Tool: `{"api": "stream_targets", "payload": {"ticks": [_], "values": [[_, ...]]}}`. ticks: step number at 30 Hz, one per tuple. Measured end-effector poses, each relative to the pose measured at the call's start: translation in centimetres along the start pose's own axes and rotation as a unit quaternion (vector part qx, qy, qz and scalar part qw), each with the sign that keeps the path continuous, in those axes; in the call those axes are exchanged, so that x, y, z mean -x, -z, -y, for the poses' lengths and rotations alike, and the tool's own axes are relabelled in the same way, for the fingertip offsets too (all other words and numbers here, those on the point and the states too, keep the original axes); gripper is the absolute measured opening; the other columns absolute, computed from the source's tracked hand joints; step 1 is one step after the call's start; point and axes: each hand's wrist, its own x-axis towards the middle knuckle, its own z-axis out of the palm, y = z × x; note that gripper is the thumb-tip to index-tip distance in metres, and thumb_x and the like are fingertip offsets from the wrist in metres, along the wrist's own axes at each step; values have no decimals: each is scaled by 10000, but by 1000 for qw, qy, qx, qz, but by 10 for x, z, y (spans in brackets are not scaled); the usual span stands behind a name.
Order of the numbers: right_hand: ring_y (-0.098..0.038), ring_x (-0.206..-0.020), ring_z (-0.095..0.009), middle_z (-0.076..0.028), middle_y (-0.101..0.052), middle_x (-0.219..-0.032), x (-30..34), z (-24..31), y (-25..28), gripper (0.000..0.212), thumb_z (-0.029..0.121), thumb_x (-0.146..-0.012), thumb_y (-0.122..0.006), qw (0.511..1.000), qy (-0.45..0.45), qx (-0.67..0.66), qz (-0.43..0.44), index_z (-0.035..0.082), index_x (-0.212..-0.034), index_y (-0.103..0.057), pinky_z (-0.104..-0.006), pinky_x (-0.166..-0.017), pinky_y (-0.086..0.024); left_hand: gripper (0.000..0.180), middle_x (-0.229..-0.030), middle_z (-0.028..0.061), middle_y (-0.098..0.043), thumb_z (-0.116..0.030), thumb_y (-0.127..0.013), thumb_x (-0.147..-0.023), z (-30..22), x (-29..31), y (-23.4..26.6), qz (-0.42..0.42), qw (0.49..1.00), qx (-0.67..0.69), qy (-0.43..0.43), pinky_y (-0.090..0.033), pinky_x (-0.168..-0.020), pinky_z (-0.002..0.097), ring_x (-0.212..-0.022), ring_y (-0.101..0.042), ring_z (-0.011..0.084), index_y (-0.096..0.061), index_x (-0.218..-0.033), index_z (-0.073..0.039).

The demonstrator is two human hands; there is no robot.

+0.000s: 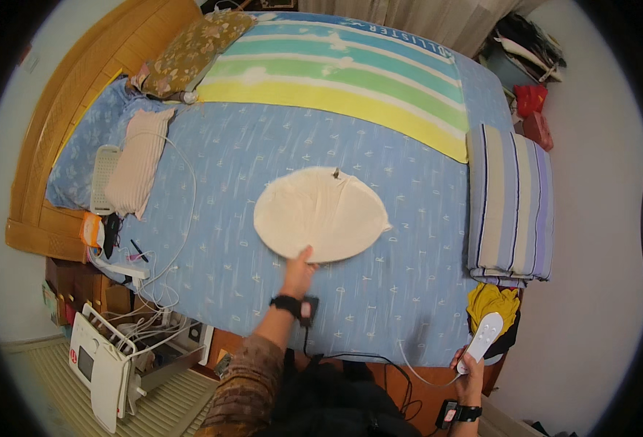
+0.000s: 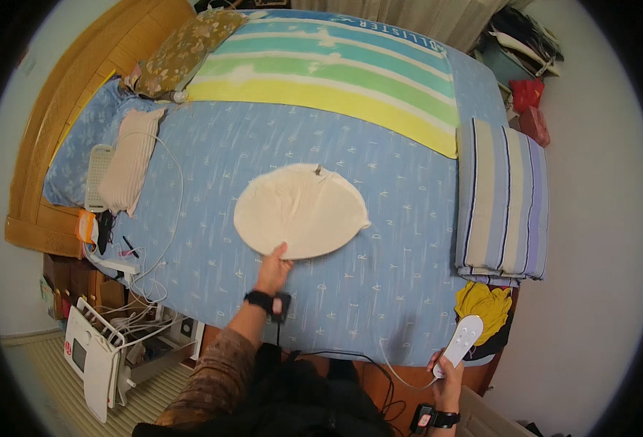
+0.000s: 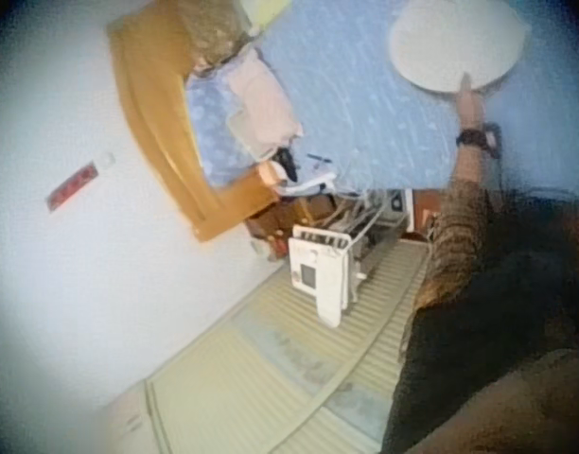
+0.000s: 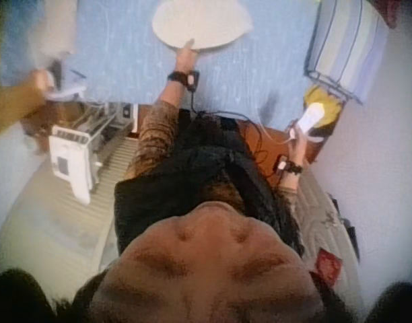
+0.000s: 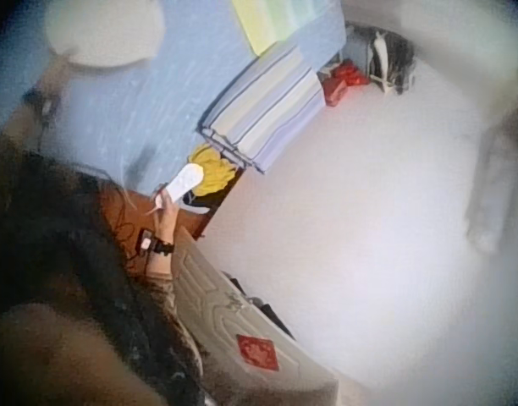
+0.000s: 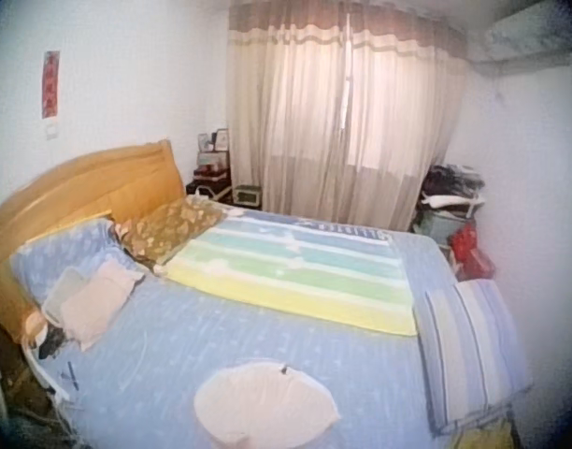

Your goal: The person folds a striped blanket on a bed, then picks up a remote control and a small round cushion, placing them on the bed. The person also picks up a black eye mask and places it on the bed before moving to the window area.

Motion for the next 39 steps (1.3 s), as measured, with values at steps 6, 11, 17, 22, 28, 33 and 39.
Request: {"api": "stream_targets", "payload": {"ticks": [6,11,17,22,28,33,39], "values": [[-618,-833,-193,-81,-628,-962,-35,-50,42,278,235,-871,-643,995,-80,-53,-31,7,-1008,-560,-333,-727,-519,261,-930,54,-584,-257,-474,-990,110,173,-46,77,982,52,167,-473,-659,286,-801,-559,151,-512,-1115,-31],[-569,-1024,-206,-45,-585,-1092,-111,-169,38,318,257,-916,-595,966,-230,-117,7,53,-1154,-538,-436,-903,-490,360,-923,91,-577,-299,-512,-966,180,142,26,-104,898,168,394,-497,-728,338,-813,-571,211,-483,-1151,9],[-550,-848,-162,-5,-575,-942,-158,-261,-4,248,279,-872,-660,973,-217,-85,-5,129,-1049,-572,-394,-789,-464,622,-1232,253,-486,-265,-687,-802,129,62,85,-249,828,-500,-52,-362,-964,476,-1136,-443,383,-448,-1275,60],[-559,-880,-148,-14,-600,-992,-156,-270,-44,350,240,-875,-647,968,-219,-121,-3,57,-1159,-555,-281,-783,-435,669,-1318,295,-434,-265,-728,-750,57,-36,62,-183,626,-707,-275,-310,-1046,451,-1247,-373,425,-467,-1266,70],[-556,-1070,-195,-75,-580,-1194,-176,-273,-86,453,200,-886,-626,970,-173,-172,21,26,-1278,-480,-313,-909,-425,610,-1186,250,-577,-300,-717,-776,20,-110,59,-131,797,-584,-80,-411,-971,392,-1126,-544,349,-521,-1220,70],[-574,-1032,-195,-87,-599,-1155,-229,-254,-100,466,219,-872,-640,989,-114,-94,26,-2,-1255,-492,-315,-895,-434,483,-1208,165,-584,-206,-665,-856,-4,-107,94,41,897,-413,154,-483,-879,332,-1061,-587,238,-516,-1234,55],[-596,-983,-185,-90,-623,-1104,-252,-234,-88,431,219,-856,-653,988,-112,-95,37,-13,-1200,-536,-300,-875,-447,606,-1286,132,-535,-75,-694,-813,33,-50,107,1,972,-141,190,-447,-989,396,-1133,-553,277,-402,-1341,-20]]}}
